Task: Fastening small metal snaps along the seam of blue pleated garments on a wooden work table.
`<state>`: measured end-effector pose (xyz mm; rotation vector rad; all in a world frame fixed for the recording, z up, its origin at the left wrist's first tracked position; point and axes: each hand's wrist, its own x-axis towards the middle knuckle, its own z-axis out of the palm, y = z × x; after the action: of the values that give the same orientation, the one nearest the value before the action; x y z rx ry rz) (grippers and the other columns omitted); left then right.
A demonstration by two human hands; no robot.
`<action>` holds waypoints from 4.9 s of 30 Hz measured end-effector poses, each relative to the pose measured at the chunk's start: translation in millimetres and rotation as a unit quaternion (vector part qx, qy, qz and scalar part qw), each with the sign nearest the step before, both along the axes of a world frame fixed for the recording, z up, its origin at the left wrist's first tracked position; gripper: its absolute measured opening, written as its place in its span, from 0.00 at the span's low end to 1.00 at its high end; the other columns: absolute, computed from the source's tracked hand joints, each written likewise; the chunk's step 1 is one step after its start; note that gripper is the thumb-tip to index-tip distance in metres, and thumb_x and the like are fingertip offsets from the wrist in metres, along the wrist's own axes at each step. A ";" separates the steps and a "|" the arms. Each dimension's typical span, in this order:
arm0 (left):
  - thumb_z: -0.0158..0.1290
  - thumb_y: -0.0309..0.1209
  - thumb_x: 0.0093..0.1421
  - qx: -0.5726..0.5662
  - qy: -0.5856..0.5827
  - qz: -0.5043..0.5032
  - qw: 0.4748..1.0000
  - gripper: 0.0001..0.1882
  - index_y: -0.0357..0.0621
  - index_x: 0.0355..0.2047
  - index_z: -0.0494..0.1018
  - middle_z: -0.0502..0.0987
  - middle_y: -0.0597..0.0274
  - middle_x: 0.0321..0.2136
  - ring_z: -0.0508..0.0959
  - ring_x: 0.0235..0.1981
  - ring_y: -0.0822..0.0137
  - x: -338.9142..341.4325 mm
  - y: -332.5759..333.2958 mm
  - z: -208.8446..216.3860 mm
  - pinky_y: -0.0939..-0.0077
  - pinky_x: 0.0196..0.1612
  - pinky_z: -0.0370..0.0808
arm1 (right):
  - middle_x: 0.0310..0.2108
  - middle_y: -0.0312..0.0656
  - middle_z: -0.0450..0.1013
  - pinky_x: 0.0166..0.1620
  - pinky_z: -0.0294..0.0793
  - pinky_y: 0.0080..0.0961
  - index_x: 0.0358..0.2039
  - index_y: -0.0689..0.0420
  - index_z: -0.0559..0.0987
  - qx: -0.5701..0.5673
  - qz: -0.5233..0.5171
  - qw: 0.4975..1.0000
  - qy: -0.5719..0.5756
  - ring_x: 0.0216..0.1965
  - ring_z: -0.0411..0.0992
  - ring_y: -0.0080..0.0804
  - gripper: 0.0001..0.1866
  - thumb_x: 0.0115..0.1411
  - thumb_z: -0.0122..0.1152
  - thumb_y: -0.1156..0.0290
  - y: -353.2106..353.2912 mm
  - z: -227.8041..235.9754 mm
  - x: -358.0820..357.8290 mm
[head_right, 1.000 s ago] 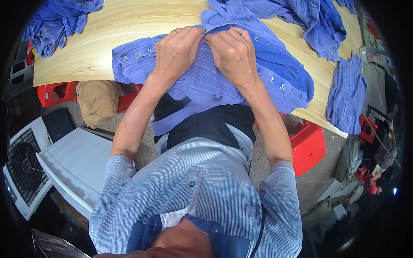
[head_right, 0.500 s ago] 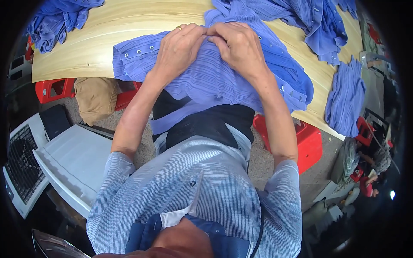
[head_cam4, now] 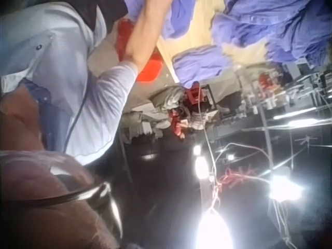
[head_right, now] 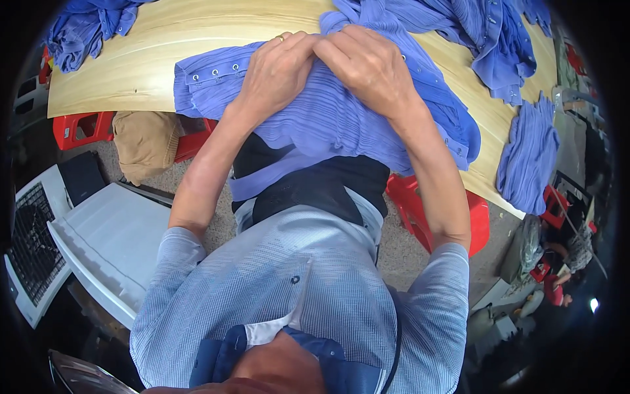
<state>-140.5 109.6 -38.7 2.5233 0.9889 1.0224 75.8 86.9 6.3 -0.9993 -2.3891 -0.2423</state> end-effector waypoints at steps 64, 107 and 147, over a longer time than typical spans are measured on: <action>0.58 0.26 0.62 0.055 0.191 -0.135 0.971 0.20 0.53 0.54 0.84 0.78 0.64 0.44 0.80 0.45 0.60 -50.2 2.6 17.7 0.62 0.45 0.82 | 0.30 0.49 0.83 0.33 0.79 0.48 0.44 0.48 0.83 -0.038 -0.550 0.834 0.030 0.32 0.84 0.56 0.09 0.64 0.71 0.69 -159.1 -50.3 222.6; 0.69 0.21 0.56 -0.109 -0.037 -0.049 0.992 0.17 0.40 0.47 0.82 0.82 0.57 0.41 0.85 0.36 0.59 7.9 -14.9 0.6 0.66 0.42 0.83 | 0.43 0.34 0.76 0.47 0.69 0.39 0.45 0.53 0.86 -0.115 -0.220 0.964 0.099 0.45 0.75 0.35 0.09 0.63 0.71 0.71 -84.3 -33.8 -23.1; 0.65 0.22 0.66 -0.089 -0.080 -0.075 0.990 0.08 0.37 0.45 0.85 0.84 0.53 0.41 0.84 0.44 0.49 11.1 -13.3 -6.1 0.58 0.48 0.81 | 0.32 0.41 0.84 0.42 0.73 0.39 0.34 0.56 0.88 -0.174 -0.259 0.901 0.303 0.33 0.82 0.41 0.04 0.64 0.76 0.72 -67.2 -40.3 -22.4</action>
<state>-129.5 96.3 -44.8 2.2910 0.7942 1.0251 53.4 19.7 -34.0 -1.5929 -1.5931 0.2914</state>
